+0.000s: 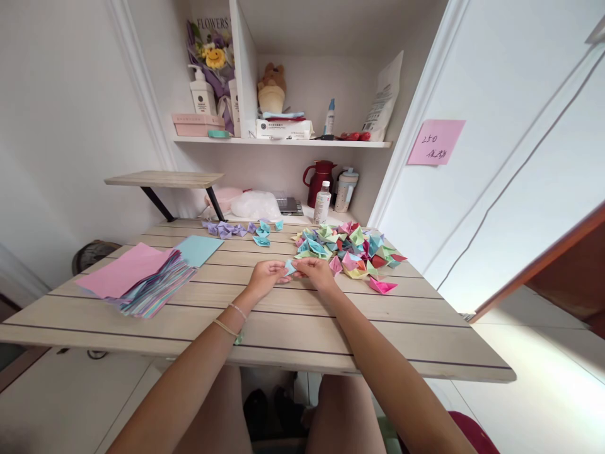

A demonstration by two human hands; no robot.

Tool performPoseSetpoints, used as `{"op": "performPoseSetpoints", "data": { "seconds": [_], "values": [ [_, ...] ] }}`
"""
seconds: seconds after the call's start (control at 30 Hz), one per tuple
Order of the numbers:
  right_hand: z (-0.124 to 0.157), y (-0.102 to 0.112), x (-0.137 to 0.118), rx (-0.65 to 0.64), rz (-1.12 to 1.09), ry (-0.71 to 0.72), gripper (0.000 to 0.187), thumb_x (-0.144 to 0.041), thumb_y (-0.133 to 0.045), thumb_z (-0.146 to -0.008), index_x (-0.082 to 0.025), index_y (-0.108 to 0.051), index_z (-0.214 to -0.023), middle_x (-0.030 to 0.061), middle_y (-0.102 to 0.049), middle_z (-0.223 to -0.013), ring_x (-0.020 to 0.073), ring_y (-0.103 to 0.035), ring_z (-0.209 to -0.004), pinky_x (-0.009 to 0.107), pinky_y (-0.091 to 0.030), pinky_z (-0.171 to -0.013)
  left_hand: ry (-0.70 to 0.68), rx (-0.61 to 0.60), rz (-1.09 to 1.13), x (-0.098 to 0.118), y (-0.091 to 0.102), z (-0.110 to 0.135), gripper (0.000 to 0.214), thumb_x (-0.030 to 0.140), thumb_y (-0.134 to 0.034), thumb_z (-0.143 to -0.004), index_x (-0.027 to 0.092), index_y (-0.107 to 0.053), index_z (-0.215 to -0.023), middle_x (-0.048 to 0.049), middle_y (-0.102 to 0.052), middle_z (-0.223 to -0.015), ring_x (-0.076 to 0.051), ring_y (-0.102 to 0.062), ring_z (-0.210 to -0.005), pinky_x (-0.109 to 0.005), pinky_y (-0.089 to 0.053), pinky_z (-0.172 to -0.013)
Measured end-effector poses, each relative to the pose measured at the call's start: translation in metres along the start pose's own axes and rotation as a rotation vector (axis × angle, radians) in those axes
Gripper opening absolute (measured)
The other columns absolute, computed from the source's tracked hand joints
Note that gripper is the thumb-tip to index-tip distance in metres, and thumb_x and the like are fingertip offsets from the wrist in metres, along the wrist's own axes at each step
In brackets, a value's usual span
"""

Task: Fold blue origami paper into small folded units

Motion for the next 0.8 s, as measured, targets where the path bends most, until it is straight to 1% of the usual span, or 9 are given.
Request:
{"op": "performPoseSetpoints", "data": {
  "seconds": [0.07,0.13,0.2,0.33,0.4,0.47,0.53,0.67,0.8],
  "values": [
    [0.0,-0.001,0.0,-0.014,0.006,0.002,0.03,-0.04,-0.076,-0.054,-0.017,-0.069,-0.071,0.0018,-0.067,-0.062,0.0154,-0.061,-0.056,0.029,-0.051,-0.061,0.014,-0.013,0.027,0.0,-0.001,0.002,0.04,0.028,-0.081,-0.051,0.008,-0.064,-0.081,-0.0096,-0.07,-0.072,-0.019,-0.067,-0.063,-0.034,-0.055,-0.07],
    [0.0,0.0,0.0,-0.008,0.029,0.004,0.03,-0.04,-0.076,-0.052,-0.017,-0.069,-0.071,0.0014,-0.066,-0.061,0.015,-0.061,-0.056,0.028,-0.051,-0.059,0.038,-0.059,0.053,0.001,-0.005,0.004,0.042,0.027,-0.082,-0.049,0.008,-0.064,-0.082,-0.0102,-0.07,-0.075,-0.019,-0.067,-0.067,-0.033,-0.055,-0.072],
    [0.0,0.002,-0.001,0.006,0.08,0.013,0.032,-0.039,-0.077,-0.051,-0.016,-0.069,-0.071,0.0008,-0.065,-0.058,0.0152,-0.061,-0.055,0.027,-0.05,-0.057,0.069,-0.096,0.049,0.001,-0.009,0.006,0.041,0.029,-0.08,-0.052,0.008,-0.064,-0.084,-0.0106,-0.07,-0.076,-0.019,-0.067,-0.069,-0.032,-0.055,-0.071],
    [0.002,-0.003,-0.005,-0.051,0.18,0.047,0.034,-0.04,-0.076,-0.051,-0.016,-0.07,-0.074,0.0008,-0.065,-0.058,0.017,-0.062,-0.057,0.027,-0.049,-0.054,0.101,-0.045,-0.037,0.001,-0.006,0.007,0.035,0.038,-0.072,-0.063,0.01,-0.063,-0.081,-0.0095,-0.069,-0.071,-0.017,-0.066,-0.061,-0.028,-0.055,-0.058],
    [0.003,-0.009,-0.006,-0.105,0.127,0.046,0.036,-0.043,-0.073,-0.056,-0.016,-0.07,-0.08,0.0015,-0.066,-0.061,0.0173,-0.063,-0.059,0.028,-0.05,-0.058,0.094,-0.01,-0.038,0.003,-0.003,0.006,0.032,0.037,-0.071,-0.065,0.01,-0.062,-0.079,-0.0087,-0.069,-0.069,-0.016,-0.066,-0.059,-0.025,-0.054,-0.055],
    [0.003,-0.014,-0.007,-0.14,0.019,0.043,0.04,-0.044,-0.07,-0.06,-0.017,-0.068,-0.089,0.0019,-0.068,-0.066,0.0173,-0.064,-0.063,0.03,-0.051,-0.066,0.082,0.017,0.013,0.006,0.0,0.006,0.029,0.035,-0.07,-0.066,0.01,-0.061,-0.079,-0.0083,-0.068,-0.068,-0.016,-0.065,-0.06,-0.025,-0.054,-0.057],
    [0.003,-0.017,-0.008,-0.136,-0.077,0.057,0.041,-0.04,-0.072,-0.059,-0.018,-0.066,-0.094,0.0018,-0.068,-0.072,0.0171,-0.064,-0.067,0.032,-0.051,-0.071,0.08,0.04,0.08,0.008,0.001,0.007,0.028,0.034,-0.069,-0.069,0.011,-0.061,-0.082,-0.0086,-0.069,-0.07,-0.015,-0.066,-0.061,-0.026,-0.054,-0.06],
    [0.003,-0.015,-0.007,-0.089,-0.13,0.099,0.035,-0.029,-0.075,-0.054,-0.018,-0.066,-0.086,0.0017,-0.068,-0.076,0.0165,-0.064,-0.067,0.032,-0.05,-0.072,0.109,0.062,0.143,0.009,0.0,0.008,0.026,0.032,-0.068,-0.071,0.012,-0.059,-0.085,-0.0091,-0.069,-0.076,-0.016,-0.067,-0.065,-0.028,-0.054,-0.064],
    [0.003,-0.015,-0.005,-0.085,-0.096,0.123,0.03,-0.025,-0.071,-0.056,-0.018,-0.064,-0.084,0.0015,-0.066,-0.076,0.016,-0.063,-0.065,0.031,-0.05,-0.069,0.121,0.07,0.143,0.007,-0.002,0.008,0.023,0.029,-0.067,-0.071,0.012,-0.057,-0.083,-0.0084,-0.069,-0.076,-0.017,-0.067,-0.067,-0.029,-0.054,-0.066]
  ]
}}
Point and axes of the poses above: each hand's wrist, its own z-axis away from the middle knuckle, its own y-axis out of the back of the hand, x = y × z, the point moved 6 cm from there along -z, towards the middle knuckle
